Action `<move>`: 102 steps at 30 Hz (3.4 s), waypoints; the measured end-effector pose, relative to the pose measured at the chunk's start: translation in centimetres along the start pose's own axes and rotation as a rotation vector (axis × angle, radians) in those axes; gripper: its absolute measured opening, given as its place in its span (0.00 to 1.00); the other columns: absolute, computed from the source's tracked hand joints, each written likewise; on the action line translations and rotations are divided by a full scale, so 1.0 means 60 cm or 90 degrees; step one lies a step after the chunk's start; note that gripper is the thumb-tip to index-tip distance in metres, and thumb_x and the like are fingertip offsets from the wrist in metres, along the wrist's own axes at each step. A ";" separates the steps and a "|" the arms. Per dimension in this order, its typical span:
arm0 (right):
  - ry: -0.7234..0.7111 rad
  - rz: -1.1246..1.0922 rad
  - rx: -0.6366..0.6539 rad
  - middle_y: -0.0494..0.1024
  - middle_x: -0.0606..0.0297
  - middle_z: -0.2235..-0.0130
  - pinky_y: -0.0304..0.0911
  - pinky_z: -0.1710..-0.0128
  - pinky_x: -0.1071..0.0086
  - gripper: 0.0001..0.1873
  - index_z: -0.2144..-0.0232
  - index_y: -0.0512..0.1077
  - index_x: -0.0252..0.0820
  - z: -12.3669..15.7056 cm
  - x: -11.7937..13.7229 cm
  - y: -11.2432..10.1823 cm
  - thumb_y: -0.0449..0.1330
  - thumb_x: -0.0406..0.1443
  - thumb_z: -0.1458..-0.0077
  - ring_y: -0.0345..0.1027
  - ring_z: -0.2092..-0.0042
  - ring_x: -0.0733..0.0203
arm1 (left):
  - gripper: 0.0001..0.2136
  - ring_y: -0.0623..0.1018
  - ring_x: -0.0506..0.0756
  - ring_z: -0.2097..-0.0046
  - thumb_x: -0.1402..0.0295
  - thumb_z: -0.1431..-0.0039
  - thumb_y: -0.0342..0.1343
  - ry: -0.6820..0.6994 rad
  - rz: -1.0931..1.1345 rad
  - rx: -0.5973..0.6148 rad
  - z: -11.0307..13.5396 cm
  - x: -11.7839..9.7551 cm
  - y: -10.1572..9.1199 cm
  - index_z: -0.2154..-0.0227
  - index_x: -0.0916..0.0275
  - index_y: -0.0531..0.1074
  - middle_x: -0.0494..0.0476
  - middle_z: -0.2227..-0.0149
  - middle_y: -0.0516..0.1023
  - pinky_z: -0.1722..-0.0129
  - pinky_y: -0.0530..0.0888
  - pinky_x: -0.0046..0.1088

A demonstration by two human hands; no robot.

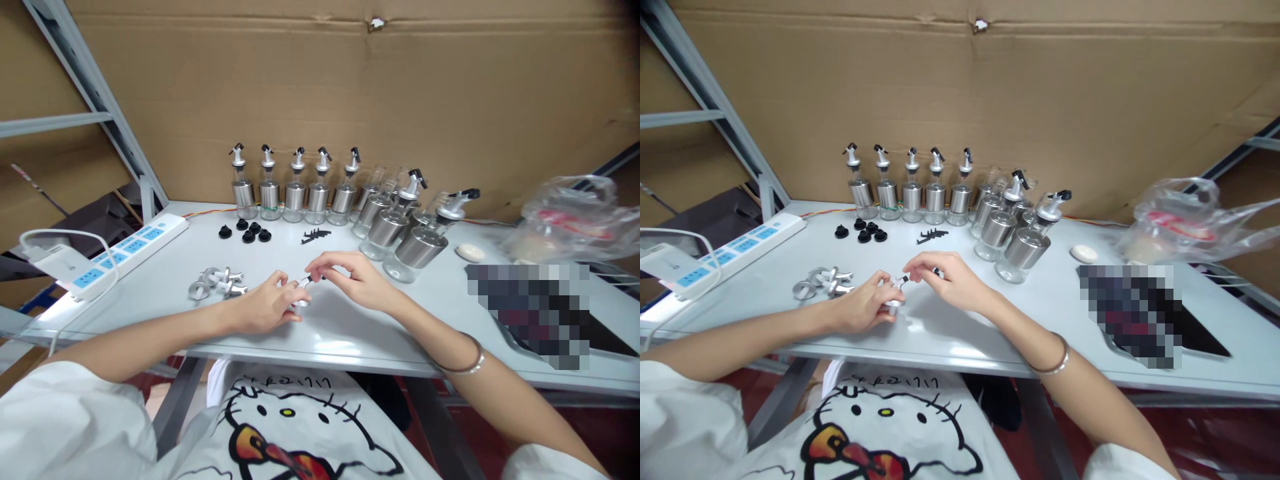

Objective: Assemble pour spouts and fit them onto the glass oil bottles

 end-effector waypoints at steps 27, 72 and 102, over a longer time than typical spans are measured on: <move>-0.116 0.066 -0.022 0.78 0.61 0.70 0.63 0.70 0.72 0.12 0.67 0.76 0.37 0.006 0.018 0.014 0.55 0.38 0.38 0.70 0.70 0.65 | 0.10 0.73 0.52 0.67 0.63 0.32 0.41 0.004 -0.087 0.066 -0.002 0.009 -0.014 0.51 0.60 0.56 0.56 0.65 0.77 0.56 0.64 0.32; -0.056 0.050 -0.092 0.80 0.62 0.67 0.65 0.70 0.72 0.06 0.65 0.75 0.39 0.003 0.016 -0.011 0.58 0.35 0.42 0.72 0.67 0.64 | 0.12 0.73 0.57 0.57 0.70 0.40 0.48 -0.444 -0.081 0.097 0.065 0.235 -0.065 0.56 0.64 0.73 0.61 0.60 0.75 0.56 0.70 0.33; -0.001 -0.024 -0.013 0.73 0.69 0.75 0.61 0.69 0.72 0.06 0.64 0.68 0.39 0.004 0.015 -0.006 0.53 0.32 0.44 0.66 0.73 0.67 | 0.08 0.68 0.50 0.68 0.79 0.40 0.43 0.079 -0.041 -0.230 -0.001 -0.004 -0.090 0.70 0.59 0.59 0.51 0.70 0.61 0.70 0.71 0.24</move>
Point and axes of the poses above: each hand's wrist, its own z-axis away from the middle knuckle, its own y-axis out of the palm, x = y × z, the point moved 5 cm from there along -z, towards the middle knuckle
